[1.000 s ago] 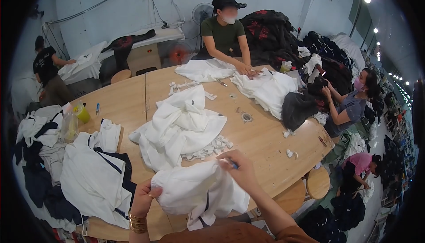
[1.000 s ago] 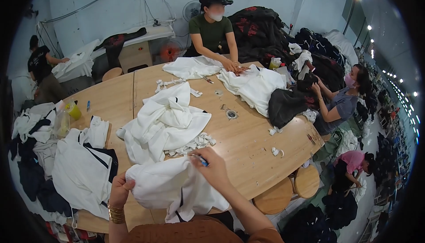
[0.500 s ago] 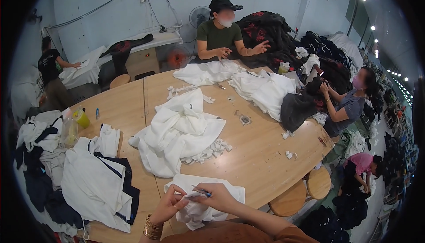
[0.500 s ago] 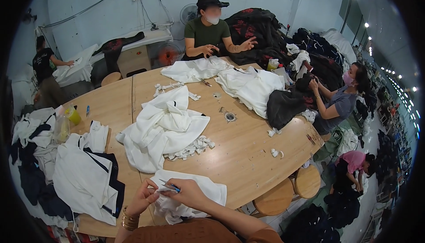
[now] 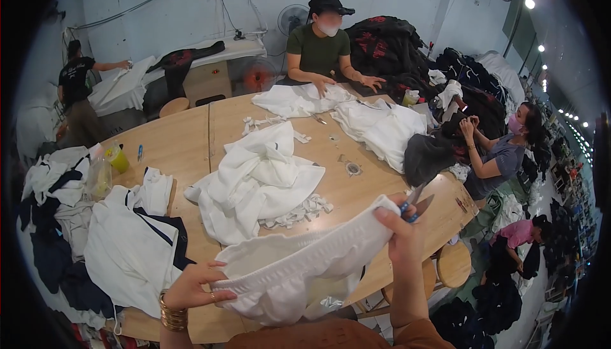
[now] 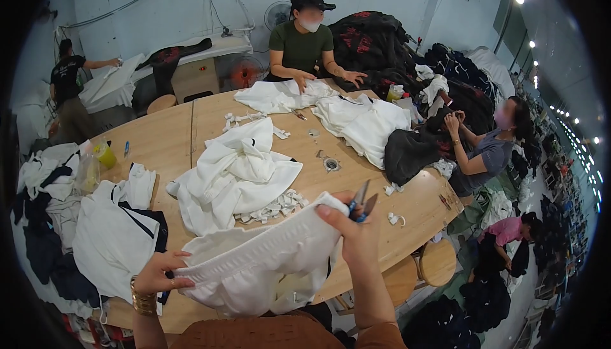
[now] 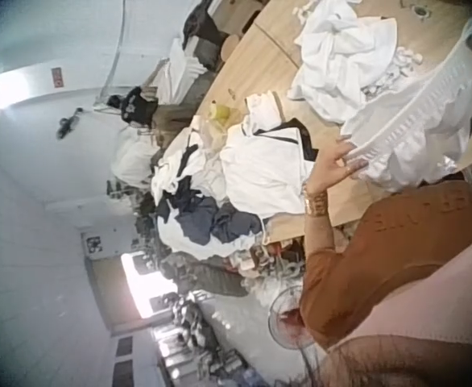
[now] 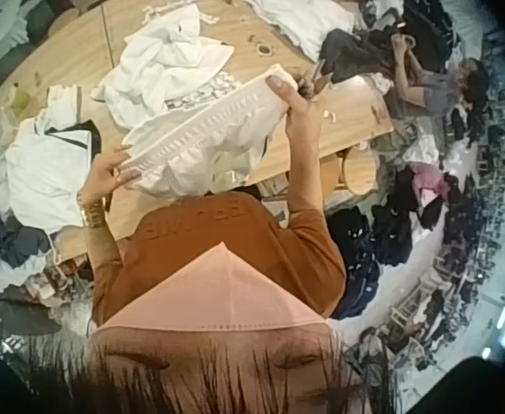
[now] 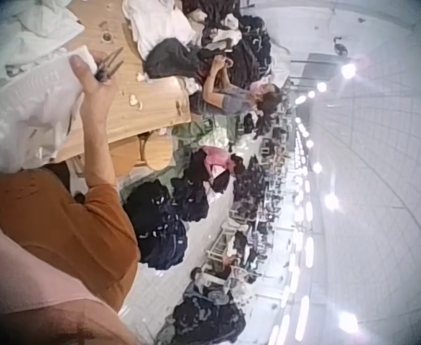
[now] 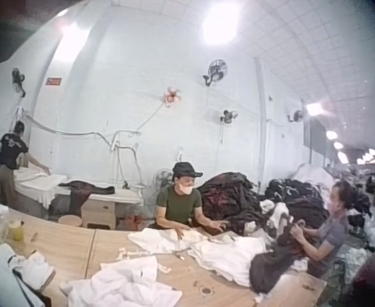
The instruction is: Trimming excess threads from white garments using a small thread clipper.
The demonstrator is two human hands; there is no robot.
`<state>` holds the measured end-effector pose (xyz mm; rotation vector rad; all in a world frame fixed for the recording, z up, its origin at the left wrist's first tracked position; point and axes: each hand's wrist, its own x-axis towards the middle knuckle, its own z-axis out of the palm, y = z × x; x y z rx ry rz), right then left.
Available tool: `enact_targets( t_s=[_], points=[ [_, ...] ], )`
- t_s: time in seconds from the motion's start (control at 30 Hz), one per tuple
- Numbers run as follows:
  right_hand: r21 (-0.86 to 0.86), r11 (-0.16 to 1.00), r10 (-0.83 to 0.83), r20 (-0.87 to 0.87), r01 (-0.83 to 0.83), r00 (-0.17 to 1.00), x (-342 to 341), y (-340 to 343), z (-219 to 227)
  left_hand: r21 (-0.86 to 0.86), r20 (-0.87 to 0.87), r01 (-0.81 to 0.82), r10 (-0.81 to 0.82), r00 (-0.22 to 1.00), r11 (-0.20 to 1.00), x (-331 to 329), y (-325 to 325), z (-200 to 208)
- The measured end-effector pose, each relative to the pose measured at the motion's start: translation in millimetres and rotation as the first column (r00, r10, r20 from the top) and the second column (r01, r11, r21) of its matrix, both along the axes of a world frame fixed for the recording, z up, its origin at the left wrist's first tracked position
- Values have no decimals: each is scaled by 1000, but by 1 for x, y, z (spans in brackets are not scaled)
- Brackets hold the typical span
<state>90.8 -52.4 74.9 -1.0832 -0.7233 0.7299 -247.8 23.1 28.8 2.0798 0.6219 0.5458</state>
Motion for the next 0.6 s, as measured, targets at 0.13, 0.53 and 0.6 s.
enact_targets(
  t_s=[0.13, 0.53, 0.6],
  points=[
    [46, 993, -103, -167, 112, 981, 10, -6, 10, 74, -5, -129, 130, 992, 989, -23, 6, 8],
    [2, 993, -119, -148, 121, 982, 23, -6, 9, -82, 206, -212, 224, 953, 974, -47, 4, 19],
    [-36, 989, -146, -131, 142, 981, 23, -12, 5, -183, 290, -190, 238, 927, 965, -51, 5, 17]
  ],
)
